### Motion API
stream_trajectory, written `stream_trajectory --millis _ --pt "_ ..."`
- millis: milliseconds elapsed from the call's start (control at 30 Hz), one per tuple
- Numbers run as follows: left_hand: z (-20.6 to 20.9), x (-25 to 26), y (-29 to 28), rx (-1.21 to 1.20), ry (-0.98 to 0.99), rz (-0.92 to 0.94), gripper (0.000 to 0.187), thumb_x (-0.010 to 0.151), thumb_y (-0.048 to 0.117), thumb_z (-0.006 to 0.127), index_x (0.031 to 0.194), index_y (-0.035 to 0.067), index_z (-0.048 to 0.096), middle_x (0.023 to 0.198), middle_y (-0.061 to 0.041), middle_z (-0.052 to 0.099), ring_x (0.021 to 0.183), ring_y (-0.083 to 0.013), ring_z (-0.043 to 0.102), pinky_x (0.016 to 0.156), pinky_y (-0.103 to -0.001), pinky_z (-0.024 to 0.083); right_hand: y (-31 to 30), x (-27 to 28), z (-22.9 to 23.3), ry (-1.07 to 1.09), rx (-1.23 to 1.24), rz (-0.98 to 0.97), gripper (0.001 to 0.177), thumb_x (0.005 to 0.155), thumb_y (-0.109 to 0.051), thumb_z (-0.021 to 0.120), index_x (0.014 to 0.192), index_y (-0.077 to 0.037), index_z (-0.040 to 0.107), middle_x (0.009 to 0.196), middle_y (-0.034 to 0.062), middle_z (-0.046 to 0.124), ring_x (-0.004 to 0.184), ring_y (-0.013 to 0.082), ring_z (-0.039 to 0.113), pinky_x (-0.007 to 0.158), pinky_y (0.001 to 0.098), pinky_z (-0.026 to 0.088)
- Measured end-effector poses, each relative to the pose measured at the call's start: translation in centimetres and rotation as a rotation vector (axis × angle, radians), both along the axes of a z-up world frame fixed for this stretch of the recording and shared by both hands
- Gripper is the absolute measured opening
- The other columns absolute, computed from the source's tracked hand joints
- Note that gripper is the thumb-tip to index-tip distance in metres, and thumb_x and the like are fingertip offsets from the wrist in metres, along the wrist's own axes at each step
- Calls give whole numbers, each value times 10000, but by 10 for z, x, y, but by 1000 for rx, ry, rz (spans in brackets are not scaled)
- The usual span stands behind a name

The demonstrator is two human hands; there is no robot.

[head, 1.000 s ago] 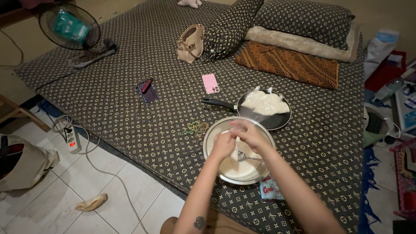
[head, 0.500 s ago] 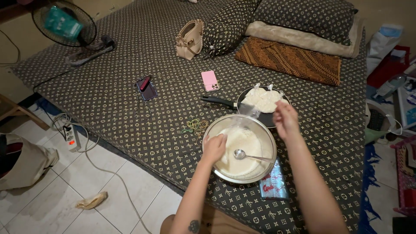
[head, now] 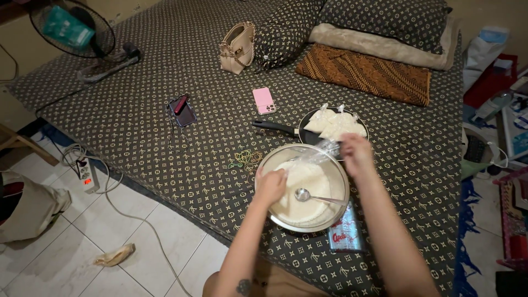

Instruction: The person scoops a white dough-like mixture from a metal bowl into small plastic bags using a spoon, then ties each bag and places it on a nearby plate. The process is repeated multiple times.

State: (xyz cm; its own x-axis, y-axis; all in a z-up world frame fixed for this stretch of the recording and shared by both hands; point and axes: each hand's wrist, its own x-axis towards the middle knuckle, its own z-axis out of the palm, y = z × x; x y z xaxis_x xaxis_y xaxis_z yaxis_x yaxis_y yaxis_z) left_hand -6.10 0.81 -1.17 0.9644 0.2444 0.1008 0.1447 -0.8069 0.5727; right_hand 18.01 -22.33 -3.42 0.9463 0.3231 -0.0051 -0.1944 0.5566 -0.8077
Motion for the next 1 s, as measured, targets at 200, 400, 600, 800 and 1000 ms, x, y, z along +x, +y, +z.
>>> stream_trajectory --millis 200,400,600,800,1000 --pt "-11 17 5 -63 -158 19 337 1018 244 416 1071 103 717 956 -170 730 975 -329 697 1163 -629 176 18 -34 0 31 -254 -8 207 958 -115 670 1159 -78 634 867 9 631 625 74 527 513 206 415" --pt "0 32 -28 66 -144 -76 270 958 210 475 948 70 707 908 -156 731 980 -318 697 1174 -640 179 79 -103 -15 -38 -394 239 206 874 -75 786 1059 -73 696 861 26 682 686 99 596 556 237 449" --pt "14 15 -8 54 -75 -48 288 1017 247 467 926 90 691 876 -165 716 959 -322 684 1180 -628 185 25 -4 2 -57 -249 -71 125 911 -45 762 1010 1 701 817 41 657 649 90 542 546 213 414" --pt "12 21 5 88 -36 -31 254 982 203 482 1018 110 715 915 -139 728 983 -289 697 1197 -646 140 19 -81 92 -872 -741 -474 274 848 -20 774 1093 -37 651 1044 105 630 879 171 663 766 305 588" --pt "18 22 -3 139 -101 -84 220 937 265 580 1022 115 716 929 -102 743 991 -275 696 1185 -661 165 59 -133 101 -1813 -1504 175 374 748 -95 723 1121 -104 706 1051 80 734 1050 270 712 1166 642 370"
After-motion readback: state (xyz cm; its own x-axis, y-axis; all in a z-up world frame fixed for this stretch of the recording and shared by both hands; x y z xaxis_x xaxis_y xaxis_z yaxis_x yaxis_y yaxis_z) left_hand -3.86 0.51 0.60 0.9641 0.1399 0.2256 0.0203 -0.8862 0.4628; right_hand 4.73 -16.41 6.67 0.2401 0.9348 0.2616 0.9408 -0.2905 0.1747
